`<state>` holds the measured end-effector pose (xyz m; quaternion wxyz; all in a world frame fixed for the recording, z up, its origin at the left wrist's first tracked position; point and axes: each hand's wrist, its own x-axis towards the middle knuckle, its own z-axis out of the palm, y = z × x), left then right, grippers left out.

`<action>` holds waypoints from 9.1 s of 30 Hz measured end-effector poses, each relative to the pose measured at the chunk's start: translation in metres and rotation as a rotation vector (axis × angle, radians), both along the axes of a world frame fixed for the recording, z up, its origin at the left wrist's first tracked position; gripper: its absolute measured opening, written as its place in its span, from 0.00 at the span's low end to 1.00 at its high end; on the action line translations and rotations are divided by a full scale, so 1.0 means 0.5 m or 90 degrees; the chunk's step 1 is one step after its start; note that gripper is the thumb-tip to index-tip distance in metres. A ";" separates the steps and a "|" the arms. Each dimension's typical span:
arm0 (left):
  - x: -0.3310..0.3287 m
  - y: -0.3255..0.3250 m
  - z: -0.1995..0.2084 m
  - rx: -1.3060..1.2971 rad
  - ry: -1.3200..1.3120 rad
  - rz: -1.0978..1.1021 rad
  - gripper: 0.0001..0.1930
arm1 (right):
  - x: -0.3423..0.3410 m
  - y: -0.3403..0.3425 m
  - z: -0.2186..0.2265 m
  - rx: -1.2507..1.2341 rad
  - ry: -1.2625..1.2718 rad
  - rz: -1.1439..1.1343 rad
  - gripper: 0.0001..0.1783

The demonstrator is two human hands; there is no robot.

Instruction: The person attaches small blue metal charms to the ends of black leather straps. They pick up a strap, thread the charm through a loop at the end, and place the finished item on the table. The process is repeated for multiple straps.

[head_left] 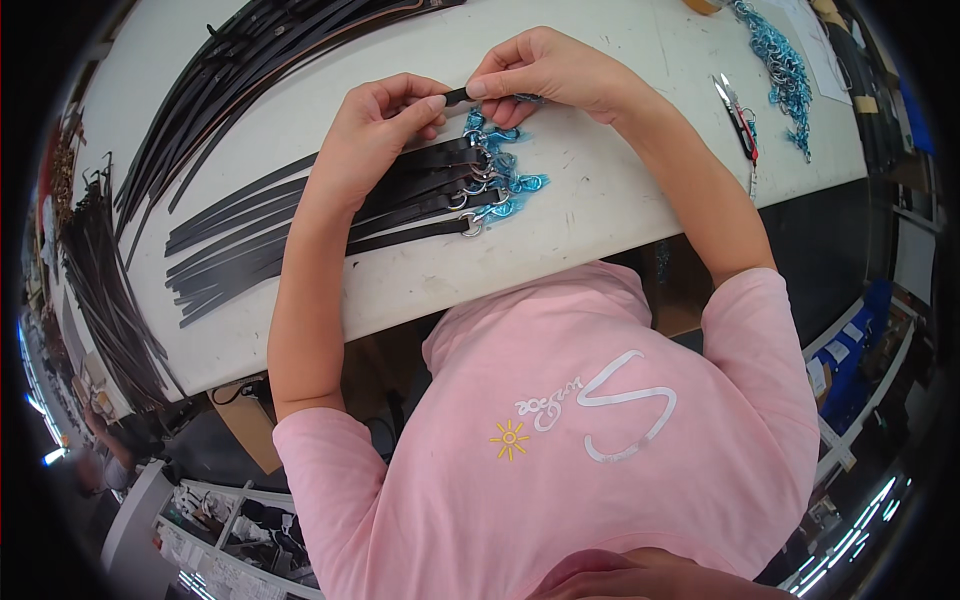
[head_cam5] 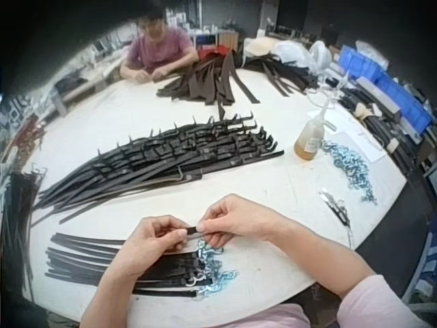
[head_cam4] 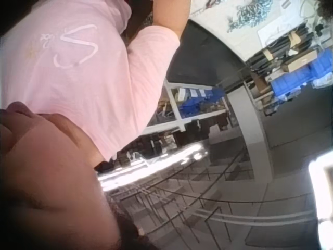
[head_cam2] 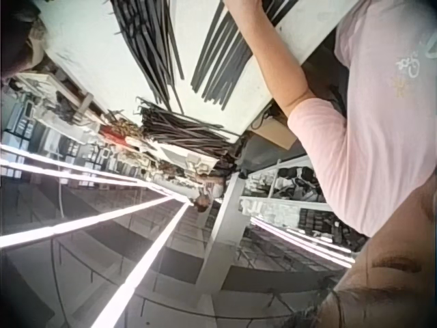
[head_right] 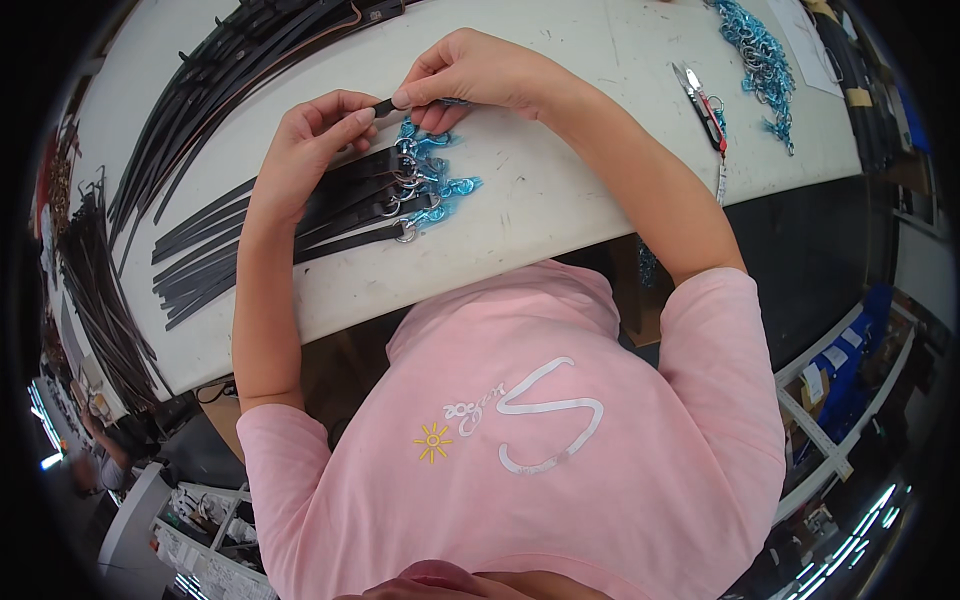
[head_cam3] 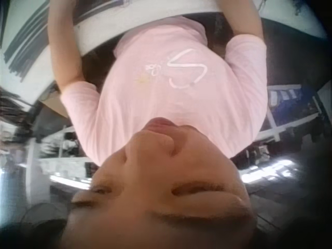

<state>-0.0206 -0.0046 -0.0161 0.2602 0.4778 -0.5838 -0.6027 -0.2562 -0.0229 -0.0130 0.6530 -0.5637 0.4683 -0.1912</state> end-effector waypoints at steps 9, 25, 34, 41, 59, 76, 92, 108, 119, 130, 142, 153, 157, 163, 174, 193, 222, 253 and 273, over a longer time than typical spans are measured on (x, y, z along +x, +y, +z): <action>-0.011 -0.008 0.012 0.008 -0.034 -0.042 0.10 | -0.008 -0.007 -0.002 0.039 -0.032 0.004 0.15; -0.022 -0.005 0.004 0.035 -0.024 -0.025 0.07 | -0.013 -0.010 0.005 0.072 -0.049 0.034 0.15; -0.004 -0.009 0.021 0.072 0.008 -0.033 0.12 | -0.018 -0.018 0.008 0.124 -0.088 0.006 0.16; -0.004 -0.010 0.023 0.089 0.013 -0.026 0.10 | -0.017 -0.015 0.013 0.116 -0.071 0.030 0.15; -0.016 -0.004 -0.001 -0.034 -0.029 0.002 0.10 | -0.010 -0.019 0.001 0.082 -0.063 0.012 0.14; -0.018 0.018 -0.014 -0.337 -0.138 0.040 0.09 | -0.018 -0.023 0.005 0.081 -0.056 -0.005 0.14; -0.022 0.016 -0.025 -0.249 -0.108 0.065 0.08 | -0.016 -0.026 -0.001 0.060 -0.026 0.006 0.16; -0.021 0.013 -0.031 -0.221 -0.096 0.069 0.10 | -0.010 -0.024 0.003 0.071 -0.038 -0.001 0.13; -0.020 -0.011 0.016 -0.015 -0.056 0.000 0.11 | -0.017 -0.029 -0.002 0.088 -0.058 0.008 0.13; -0.020 -0.017 0.010 0.013 -0.073 -0.006 0.10 | -0.011 -0.028 0.004 0.088 -0.043 0.002 0.13; -0.015 0.004 -0.005 -0.148 -0.093 -0.001 0.11 | -0.005 -0.022 0.006 0.056 -0.001 -0.006 0.14; -0.023 0.012 -0.026 -0.302 -0.139 0.041 0.10 | -0.011 -0.026 0.002 0.060 -0.019 0.004 0.15; -0.021 0.011 -0.033 -0.297 -0.131 0.046 0.09 | -0.008 -0.028 0.000 0.054 -0.017 0.004 0.15; -0.022 0.010 -0.036 -0.289 -0.121 0.052 0.09 | -0.008 -0.026 -0.001 0.041 -0.009 0.006 0.15; -0.011 -0.001 -0.019 -0.134 -0.057 -0.003 0.12 | -0.009 -0.024 0.001 0.032 -0.016 0.006 0.16; -0.026 -0.008 -0.008 -0.026 -0.056 -0.005 0.10 | -0.007 -0.022 -0.010 0.017 -0.004 0.016 0.16; -0.015 -0.022 -0.003 0.037 -0.012 -0.008 0.09 | -0.008 -0.027 -0.005 0.042 -0.028 0.024 0.16; 0.001 -0.013 0.000 -0.007 -0.032 -0.029 0.14 | -0.013 -0.026 0.000 0.054 -0.026 0.010 0.16; 0.004 -0.015 -0.017 -0.014 -0.037 -0.018 0.14 | -0.010 -0.037 -0.032 0.094 -0.073 0.010 0.15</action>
